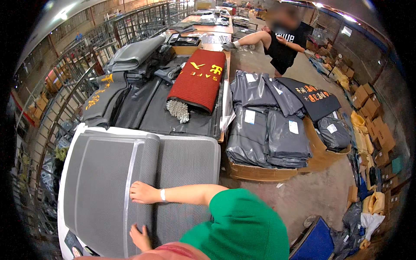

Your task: The person slides a mesh mat into a gray plastic bag, rolls the assembly by hand, and places the finished package into a stack.

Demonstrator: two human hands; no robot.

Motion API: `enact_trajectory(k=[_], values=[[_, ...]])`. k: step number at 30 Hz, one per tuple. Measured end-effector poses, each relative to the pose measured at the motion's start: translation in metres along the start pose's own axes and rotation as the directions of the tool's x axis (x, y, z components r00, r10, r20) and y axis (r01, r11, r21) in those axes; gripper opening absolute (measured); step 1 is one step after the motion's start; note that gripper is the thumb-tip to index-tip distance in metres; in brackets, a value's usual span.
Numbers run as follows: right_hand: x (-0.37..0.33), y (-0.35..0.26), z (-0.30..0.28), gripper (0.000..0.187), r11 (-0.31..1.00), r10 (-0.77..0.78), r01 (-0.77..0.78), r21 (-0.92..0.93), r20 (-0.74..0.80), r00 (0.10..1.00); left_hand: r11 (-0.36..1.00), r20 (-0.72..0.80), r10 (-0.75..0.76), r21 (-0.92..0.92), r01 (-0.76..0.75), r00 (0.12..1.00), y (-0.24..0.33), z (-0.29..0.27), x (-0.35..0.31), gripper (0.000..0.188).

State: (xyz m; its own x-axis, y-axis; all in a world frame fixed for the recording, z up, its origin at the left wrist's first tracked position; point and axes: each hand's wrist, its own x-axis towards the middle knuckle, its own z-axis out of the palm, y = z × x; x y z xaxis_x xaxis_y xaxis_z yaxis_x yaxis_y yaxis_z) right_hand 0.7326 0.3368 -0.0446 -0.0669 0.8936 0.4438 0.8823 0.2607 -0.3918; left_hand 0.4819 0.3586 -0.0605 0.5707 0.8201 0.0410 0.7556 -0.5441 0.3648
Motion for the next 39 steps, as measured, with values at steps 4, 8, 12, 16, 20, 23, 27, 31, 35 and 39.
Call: enact_trajectory(k=[4, 8, 12, 16, 20, 23, 27, 31, 35, 39], values=[[-0.022, -0.015, 0.022, 0.042, 0.998, -0.004, -0.005, -0.065, -0.134, 0.991, 0.991, 0.159, -0.070, -0.103, 0.087, 0.985, -0.019, -0.013, 0.036, 0.039], [0.019, -0.004, 0.038, 0.043, 0.995, -0.011, -0.002, -0.101, -0.127, 0.992, 0.983, -0.214, 0.128, 0.157, -0.095, 0.969, 0.042, -0.009, 0.008, 0.049], [0.074, 0.008, 0.050, 0.016, 0.957, 0.004, 0.017, 0.289, -0.070, 0.998, 0.900, -0.256, 0.218, 0.426, -0.093, 0.942, 0.016, 0.025, 0.053, 0.049], [0.026, -0.010, 0.000, 0.011, 0.907, 0.141, -0.009, 0.420, -0.284, 0.948, 0.964, -0.169, 0.019, 0.264, 0.027, 0.985, -0.052, -0.022, 0.144, 0.034], [-0.122, -0.009, -0.030, 0.018, 0.832, 0.401, -0.314, 0.457, -0.106, 0.910, 0.996, -0.164, 0.053, 0.079, -0.041, 0.985, -0.053, -0.042, 0.182, 0.037], [-0.220, -0.018, -0.066, 0.018, 0.631, 0.705, -0.652, 0.421, 0.040, 0.709, 0.903, -0.302, 0.170, 0.430, -0.025, 0.938, -0.033, -0.006, 0.172, 0.088], [-0.242, -0.027, -0.093, 0.018, 0.472, 0.835, -0.755, 0.454, 0.042, 0.548, 0.972, -0.092, -0.008, 0.233, 0.029, 0.996, -0.058, -0.026, 0.212, 0.105], [-0.184, -0.042, -0.102, 0.017, 0.646, 0.703, -0.558, 0.521, -0.123, 0.700, 0.972, -0.110, 0.087, 0.228, -0.060, 0.990, -0.072, -0.028, 0.206, 0.083], [-0.167, -0.073, -0.100, 0.017, 0.862, 0.440, -0.326, 0.388, -0.256, 0.861, 0.958, -0.097, 0.188, 0.236, -0.161, 0.977, -0.006, -0.014, 0.096, 0.076], [-0.190, -0.098, -0.088, 0.028, 0.971, 0.142, -0.108, 0.212, -0.149, 0.979, 0.996, 0.433, 0.071, 0.015, -0.086, 0.899, 0.105, -0.066, -0.044, 0.056]])
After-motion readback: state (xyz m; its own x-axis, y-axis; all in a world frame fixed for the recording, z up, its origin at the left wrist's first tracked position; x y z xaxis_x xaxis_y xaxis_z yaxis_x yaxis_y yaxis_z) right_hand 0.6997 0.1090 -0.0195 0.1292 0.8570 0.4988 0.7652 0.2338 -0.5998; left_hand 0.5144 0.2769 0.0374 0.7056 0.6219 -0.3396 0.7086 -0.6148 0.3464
